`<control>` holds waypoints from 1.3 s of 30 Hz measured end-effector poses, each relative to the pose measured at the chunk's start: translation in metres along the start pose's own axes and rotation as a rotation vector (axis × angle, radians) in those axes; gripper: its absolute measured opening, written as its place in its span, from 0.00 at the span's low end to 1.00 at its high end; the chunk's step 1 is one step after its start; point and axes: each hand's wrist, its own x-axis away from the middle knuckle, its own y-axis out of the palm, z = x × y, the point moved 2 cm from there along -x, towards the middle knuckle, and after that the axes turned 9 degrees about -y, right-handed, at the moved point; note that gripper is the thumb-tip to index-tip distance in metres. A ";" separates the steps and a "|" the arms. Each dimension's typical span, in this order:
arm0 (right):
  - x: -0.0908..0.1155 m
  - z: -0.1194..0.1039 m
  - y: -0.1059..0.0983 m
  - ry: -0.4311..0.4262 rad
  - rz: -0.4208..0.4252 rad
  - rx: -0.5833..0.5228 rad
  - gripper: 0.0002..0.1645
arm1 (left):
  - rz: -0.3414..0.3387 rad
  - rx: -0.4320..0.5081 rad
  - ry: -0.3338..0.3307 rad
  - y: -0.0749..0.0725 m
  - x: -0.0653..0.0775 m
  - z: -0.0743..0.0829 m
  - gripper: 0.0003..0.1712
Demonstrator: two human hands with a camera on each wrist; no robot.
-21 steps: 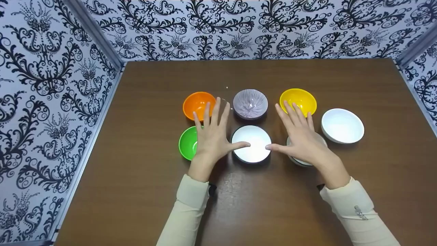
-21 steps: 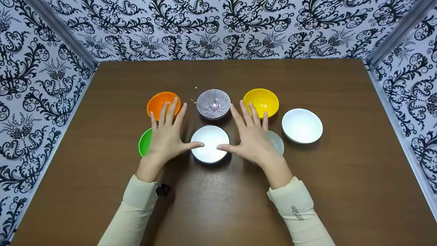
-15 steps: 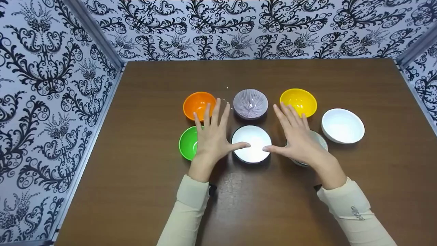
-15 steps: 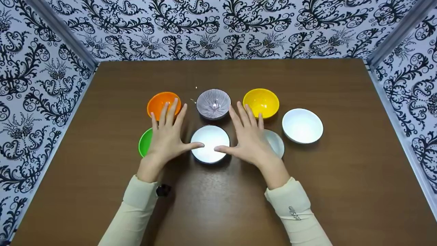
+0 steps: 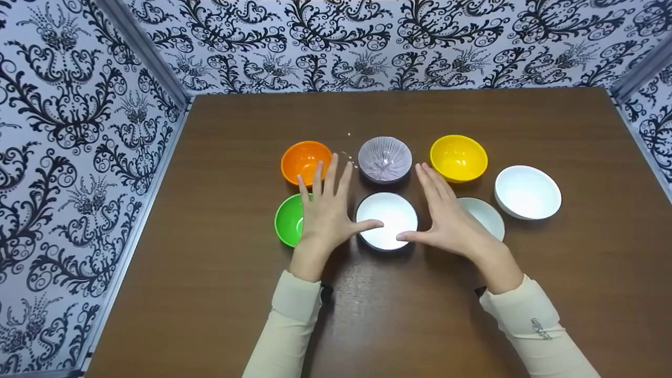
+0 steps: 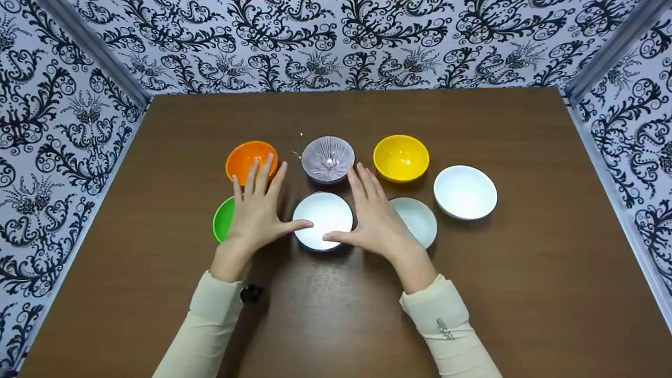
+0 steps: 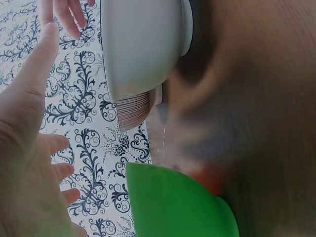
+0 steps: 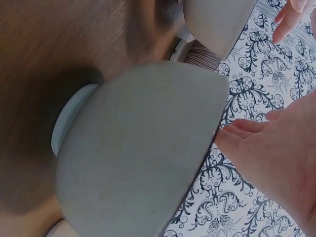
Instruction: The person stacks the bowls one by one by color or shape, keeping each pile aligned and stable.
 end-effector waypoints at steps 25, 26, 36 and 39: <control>0.000 -0.004 0.014 -0.041 -0.010 -0.048 0.80 | -0.042 0.004 -0.022 0.006 0.001 -0.005 0.74; 0.000 -0.004 0.015 -0.041 -0.012 -0.050 0.80 | -0.041 0.005 -0.023 0.006 0.001 -0.005 0.74; -0.001 -0.004 0.020 -0.012 -0.057 -0.060 0.80 | -0.039 0.010 -0.027 0.008 0.002 -0.006 0.73; -0.001 -0.004 0.021 -0.014 -0.063 -0.062 0.80 | -0.040 0.009 -0.029 0.009 0.002 -0.007 0.73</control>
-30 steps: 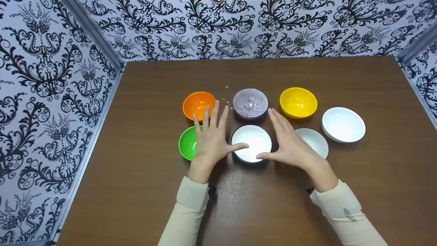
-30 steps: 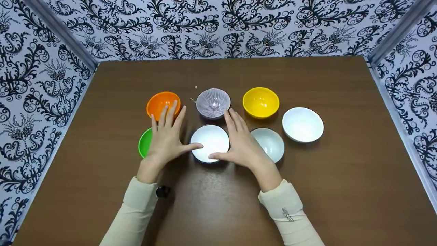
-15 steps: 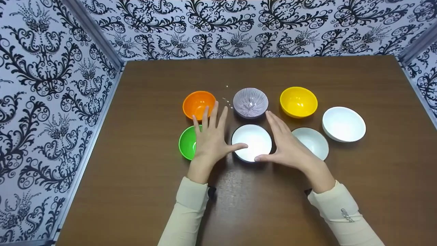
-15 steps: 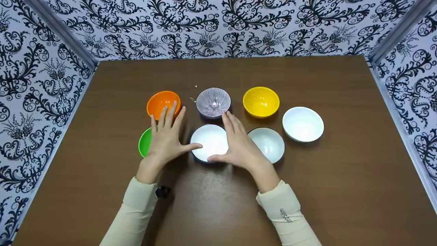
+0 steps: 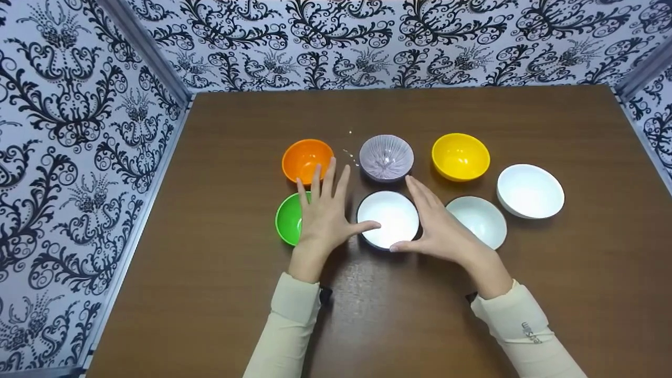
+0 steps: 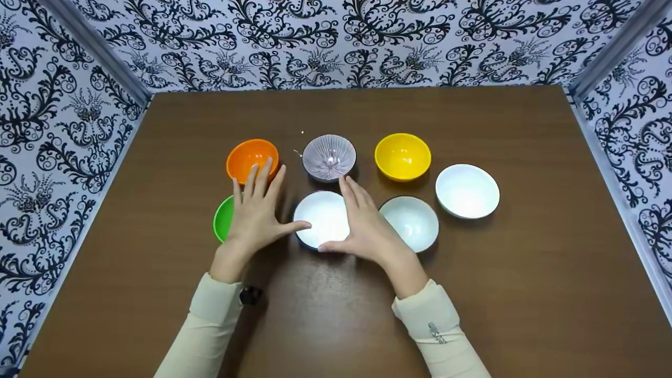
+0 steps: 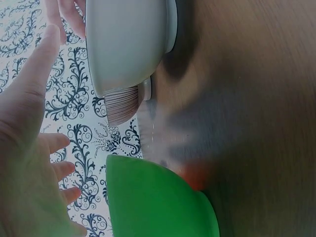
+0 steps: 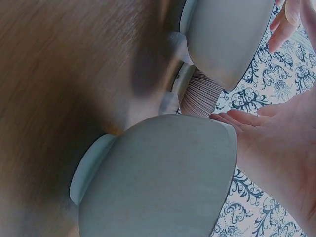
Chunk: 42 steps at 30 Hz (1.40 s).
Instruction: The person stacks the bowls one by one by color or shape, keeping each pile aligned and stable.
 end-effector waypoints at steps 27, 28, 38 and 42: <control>0.000 -0.001 0.010 -0.012 -0.007 -0.025 0.78 | 0.016 0.003 0.001 0.001 0.003 -0.002 0.73; 0.000 -0.001 0.010 -0.010 -0.007 -0.028 0.77 | 0.021 0.004 0.002 0.001 0.003 -0.002 0.73; 0.001 -0.003 0.016 0.034 0.002 -0.061 0.76 | 0.002 -0.017 -0.003 0.002 0.004 -0.004 0.73; 0.003 -0.004 0.019 0.053 0.002 -0.073 0.76 | 0.007 -0.020 -0.003 0.002 0.005 -0.006 0.73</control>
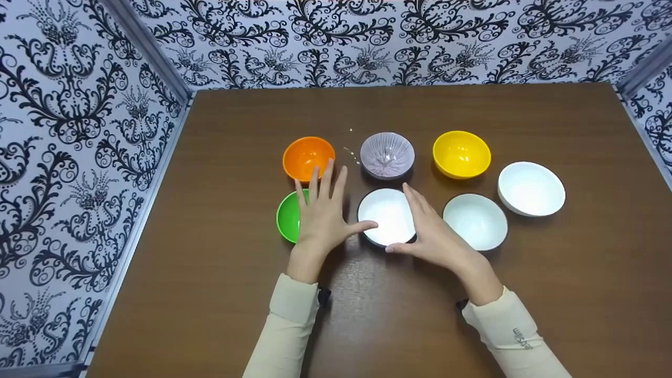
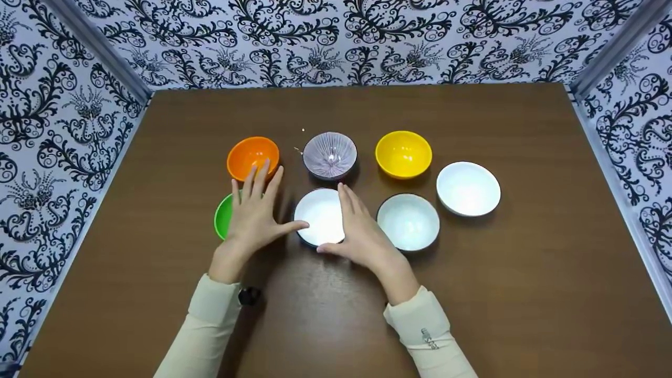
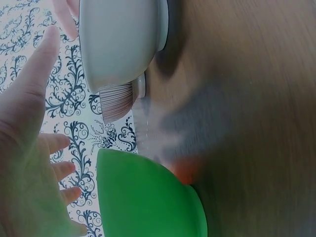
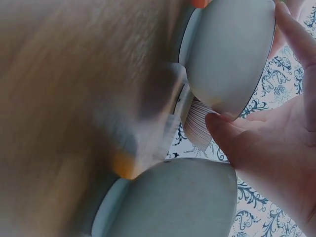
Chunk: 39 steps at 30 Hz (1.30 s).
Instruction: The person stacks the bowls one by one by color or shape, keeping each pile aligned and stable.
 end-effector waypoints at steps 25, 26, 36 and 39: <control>0.001 -0.001 0.005 0.082 0.010 -0.079 0.72 | 0.012 0.114 -0.120 -0.003 0.013 -0.039 0.69; 0.001 -0.002 0.005 0.079 0.013 -0.082 0.72 | 0.013 0.125 -0.133 -0.004 0.013 -0.042 0.68; 0.000 -0.001 0.006 0.116 0.016 -0.115 0.73 | 0.019 0.227 -0.250 -0.010 0.020 -0.072 0.65; 0.000 -0.002 0.005 0.118 0.014 -0.117 0.73 | 0.017 0.260 -0.281 -0.009 0.022 -0.077 0.65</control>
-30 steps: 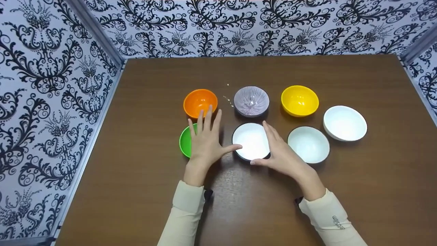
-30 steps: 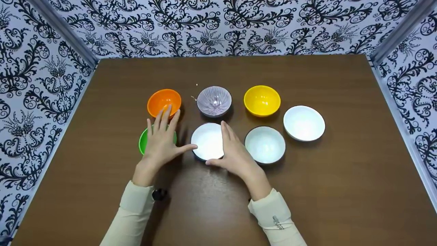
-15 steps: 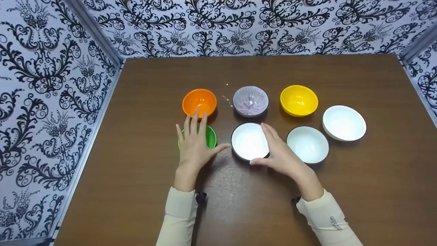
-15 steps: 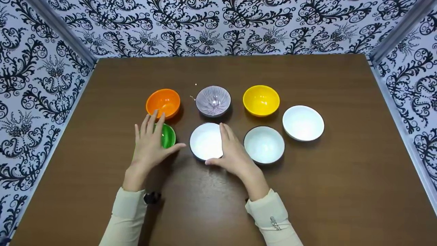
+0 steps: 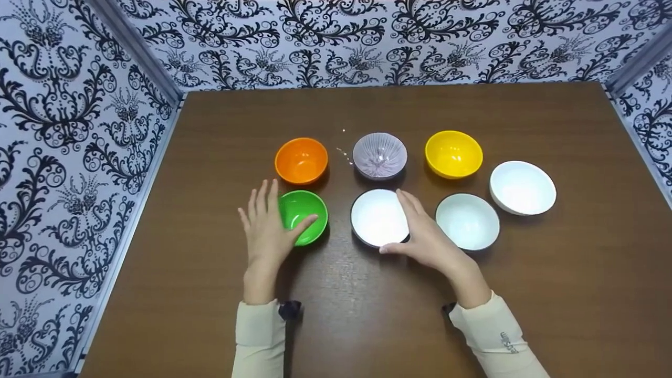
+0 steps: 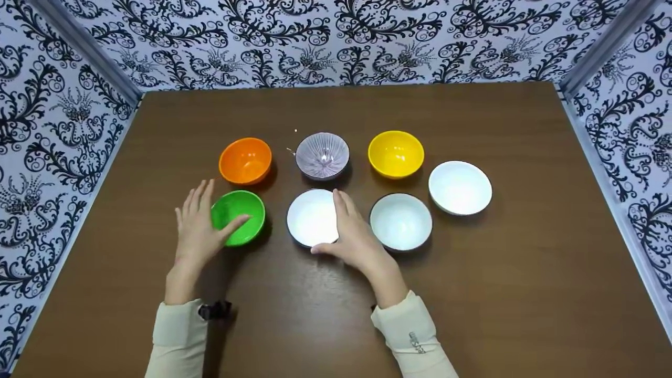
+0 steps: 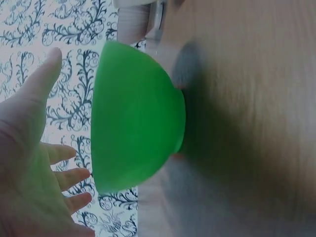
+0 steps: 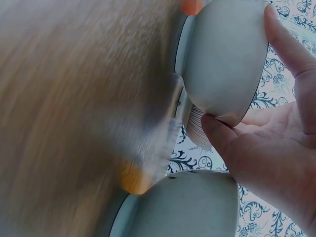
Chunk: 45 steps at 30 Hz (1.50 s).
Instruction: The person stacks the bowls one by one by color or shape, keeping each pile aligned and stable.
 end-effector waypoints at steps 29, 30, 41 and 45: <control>0.000 0.001 -0.001 -0.015 -0.009 -0.018 0.73 | -0.134 0.561 -0.172 0.001 0.004 -0.029 0.45; -0.001 0.001 -0.001 -0.014 -0.010 -0.017 0.73 | -0.141 0.576 -0.176 0.001 0.004 -0.030 0.44; -0.001 0.000 -0.002 0.007 -0.024 -0.031 0.72 | -0.228 0.760 -0.186 0.007 0.003 -0.038 0.39; -0.001 0.000 -0.002 0.000 -0.021 -0.033 0.72 | -0.267 0.873 -0.199 0.009 0.004 -0.039 0.35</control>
